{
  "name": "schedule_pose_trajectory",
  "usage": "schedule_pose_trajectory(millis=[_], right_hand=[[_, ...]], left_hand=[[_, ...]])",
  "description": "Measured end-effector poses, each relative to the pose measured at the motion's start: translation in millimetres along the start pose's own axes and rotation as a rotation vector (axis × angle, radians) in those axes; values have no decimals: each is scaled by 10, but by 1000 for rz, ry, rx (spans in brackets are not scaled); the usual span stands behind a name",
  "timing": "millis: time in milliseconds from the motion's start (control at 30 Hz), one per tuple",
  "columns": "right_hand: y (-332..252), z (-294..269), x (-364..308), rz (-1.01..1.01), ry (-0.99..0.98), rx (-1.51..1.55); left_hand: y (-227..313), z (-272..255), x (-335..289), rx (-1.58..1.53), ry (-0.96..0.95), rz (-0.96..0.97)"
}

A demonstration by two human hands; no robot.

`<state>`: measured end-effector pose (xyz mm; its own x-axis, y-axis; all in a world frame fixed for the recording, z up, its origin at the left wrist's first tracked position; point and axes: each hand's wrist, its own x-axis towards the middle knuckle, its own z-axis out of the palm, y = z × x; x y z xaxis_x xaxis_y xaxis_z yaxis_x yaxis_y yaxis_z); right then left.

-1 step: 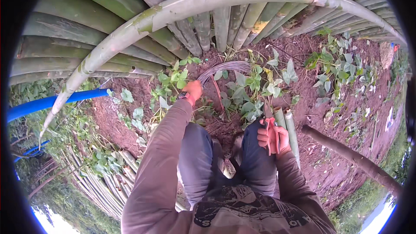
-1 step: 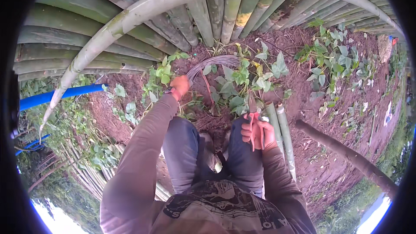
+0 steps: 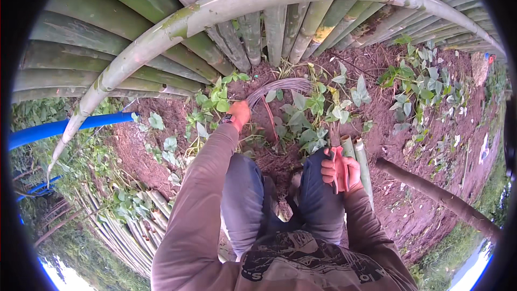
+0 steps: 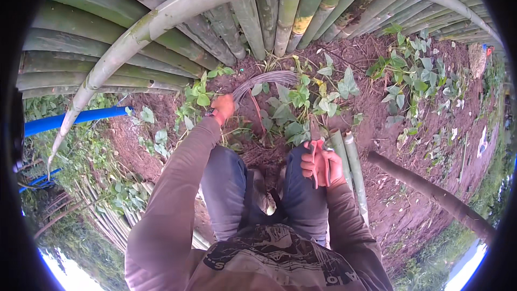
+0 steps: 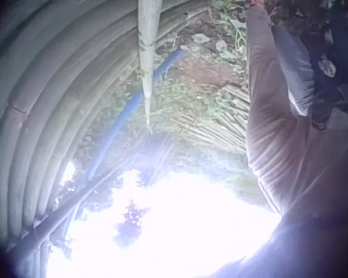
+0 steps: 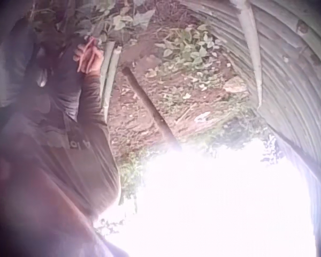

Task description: The person constructs a bamboo fence by securing vertical bamboo poles to a horizontal support rail using wire and pliers.

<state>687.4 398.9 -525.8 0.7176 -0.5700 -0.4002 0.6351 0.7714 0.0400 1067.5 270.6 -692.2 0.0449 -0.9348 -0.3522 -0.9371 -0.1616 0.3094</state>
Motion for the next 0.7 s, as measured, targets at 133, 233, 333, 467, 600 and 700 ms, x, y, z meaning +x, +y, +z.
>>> schedule_pose_trajectory(millis=[133,233,333,467,600,700], right_hand=[[-141,-318,13,-124,-51,-41],[-11,-219,451,23,-188,-25],[-239,-429,196,-128,-48,-3],[-190,-263,370,-27,-58,-112],[-257,-284,487,-39,-67,-101],[-243,-231,569,-56,-71,-92]], left_hand=[[19,668,450,92,73,141],[-1404,1303,473,617,198,-29],[-202,911,721,232,-85,126],[-524,-56,195,145,-252,-2],[-843,-536,-281,-321,-470,-151],[-1347,-676,-713,-733,-421,-303]])
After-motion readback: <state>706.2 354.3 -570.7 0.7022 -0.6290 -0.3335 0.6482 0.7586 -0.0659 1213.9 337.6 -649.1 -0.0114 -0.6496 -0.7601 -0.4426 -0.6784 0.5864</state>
